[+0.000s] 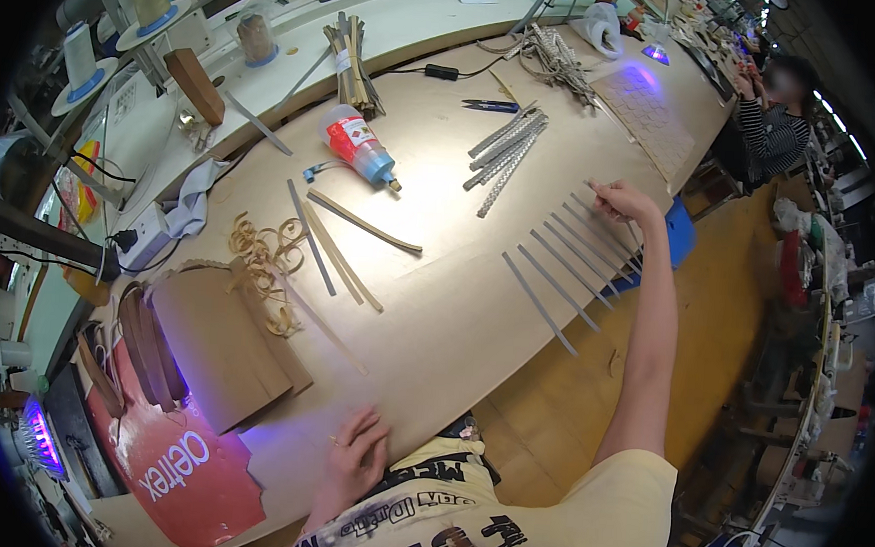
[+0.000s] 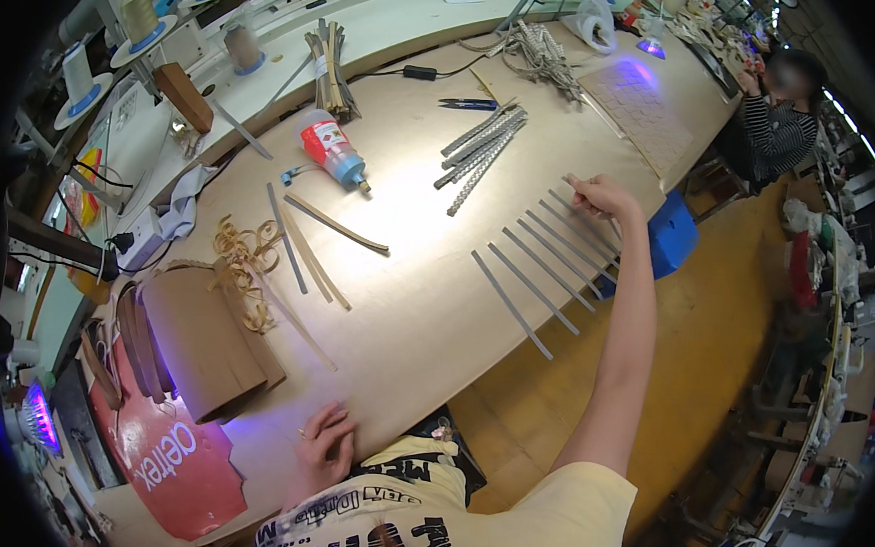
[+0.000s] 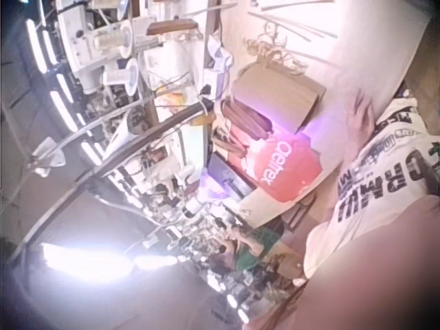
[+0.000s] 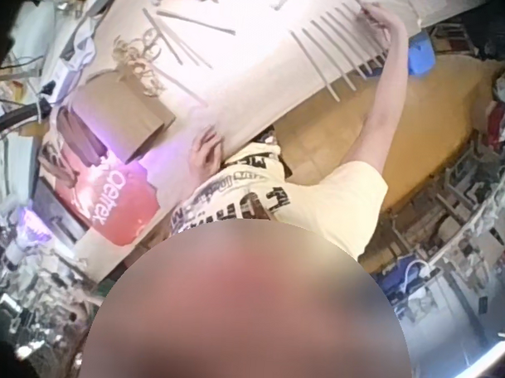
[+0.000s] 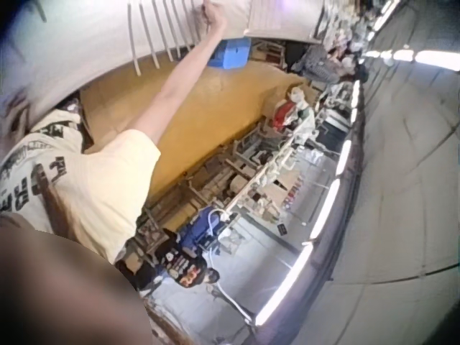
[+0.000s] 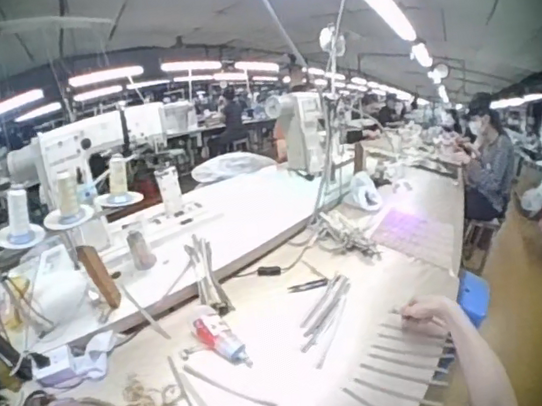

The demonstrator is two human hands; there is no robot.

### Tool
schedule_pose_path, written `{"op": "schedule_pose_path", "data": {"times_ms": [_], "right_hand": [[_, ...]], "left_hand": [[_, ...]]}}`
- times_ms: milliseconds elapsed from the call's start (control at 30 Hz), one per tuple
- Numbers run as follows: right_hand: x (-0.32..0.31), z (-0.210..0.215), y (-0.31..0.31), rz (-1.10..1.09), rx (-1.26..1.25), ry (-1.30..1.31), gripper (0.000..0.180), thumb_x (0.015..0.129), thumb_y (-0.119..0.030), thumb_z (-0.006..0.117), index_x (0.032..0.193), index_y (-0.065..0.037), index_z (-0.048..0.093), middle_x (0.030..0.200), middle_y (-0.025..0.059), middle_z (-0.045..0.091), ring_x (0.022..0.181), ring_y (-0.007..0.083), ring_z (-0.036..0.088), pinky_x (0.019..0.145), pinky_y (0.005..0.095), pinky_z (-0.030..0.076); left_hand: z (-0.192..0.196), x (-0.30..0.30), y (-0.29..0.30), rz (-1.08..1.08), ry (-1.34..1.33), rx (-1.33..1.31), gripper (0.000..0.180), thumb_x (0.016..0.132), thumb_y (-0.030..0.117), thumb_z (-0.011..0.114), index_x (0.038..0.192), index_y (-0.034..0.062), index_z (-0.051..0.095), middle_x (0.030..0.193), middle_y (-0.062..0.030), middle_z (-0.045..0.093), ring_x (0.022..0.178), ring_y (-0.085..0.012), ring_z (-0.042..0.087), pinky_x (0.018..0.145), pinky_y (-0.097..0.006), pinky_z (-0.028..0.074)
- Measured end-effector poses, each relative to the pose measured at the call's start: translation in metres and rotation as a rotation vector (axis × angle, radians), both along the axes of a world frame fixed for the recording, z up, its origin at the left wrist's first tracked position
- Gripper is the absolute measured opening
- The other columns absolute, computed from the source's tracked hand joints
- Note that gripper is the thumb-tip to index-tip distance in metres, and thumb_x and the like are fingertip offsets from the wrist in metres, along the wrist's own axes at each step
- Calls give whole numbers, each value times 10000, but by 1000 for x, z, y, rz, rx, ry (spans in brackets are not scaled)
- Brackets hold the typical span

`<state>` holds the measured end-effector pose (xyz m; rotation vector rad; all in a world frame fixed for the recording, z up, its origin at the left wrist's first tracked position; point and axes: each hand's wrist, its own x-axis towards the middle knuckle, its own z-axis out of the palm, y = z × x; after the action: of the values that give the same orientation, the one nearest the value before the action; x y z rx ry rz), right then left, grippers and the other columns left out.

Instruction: The person assembles small decorative items by hand, handling thin rods and metallic braided pieces. They repeatedly pick up, align, and place these components on a workbench, occasionally adjusting their positions.

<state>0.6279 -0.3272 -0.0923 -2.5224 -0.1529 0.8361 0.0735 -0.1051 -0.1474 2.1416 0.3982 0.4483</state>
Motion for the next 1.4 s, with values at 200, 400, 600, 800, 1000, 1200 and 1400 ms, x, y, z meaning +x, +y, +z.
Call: {"op": "schedule_pose_path", "data": {"times_ms": [200,400,600,800,1000,1200,1400], "right_hand": [[12,3,15,33,-280,71,562,857,-619,621,642,-100,653,573,16,579,540,110,545,492,284,418],[-11,17,29,-13,-723,-252,648,763,-698,674,850,-56,704,823,92,694,721,202,656,690,368,521],[-114,2,94,157,-462,-1205,527,881,-486,646,1128,-20,650,1040,162,667,945,298,655,868,423,499],[-253,-15,198,408,382,-612,337,833,-338,740,993,-44,704,946,150,654,902,295,649,799,414,512],[-298,-13,218,573,273,-363,311,796,-281,772,996,-55,698,950,137,650,898,310,646,791,414,518],[-295,-31,204,372,456,-277,148,832,-126,719,902,3,706,801,146,692,693,272,663,669,375,514],[-299,9,183,216,852,255,114,889,-77,692,926,28,668,775,33,662,685,95,600,632,249,483]], "left_hand": [[5,2,-4,90,-4,-83,182,785,-26,709,962,15,698,1178,-198,619,992,-286,680,847,-356,552],[13,6,2,84,46,-35,171,786,11,723,955,27,706,1130,-161,652,984,-275,675,847,-344,543],[21,8,7,66,12,-143,162,802,30,724,962,45,711,1105,-127,666,985,-266,668,861,-344,537],[16,4,7,93,-32,-126,162,817,40,719,978,53,707,1093,-115,668,968,-263,663,837,-336,534],[7,2,7,93,-74,-173,163,828,53,713,990,52,699,1083,-116,666,939,-268,662,820,-335,531],[0,-1,10,48,-119,-190,156,835,49,700,991,43,698,1095,-126,658,942,-276,662,822,-334,529],[40,3,29,47,158,-715,314,933,96,631,1243,43,623,1183,-86,663,1107,-192,629,934,-335,495]]}}
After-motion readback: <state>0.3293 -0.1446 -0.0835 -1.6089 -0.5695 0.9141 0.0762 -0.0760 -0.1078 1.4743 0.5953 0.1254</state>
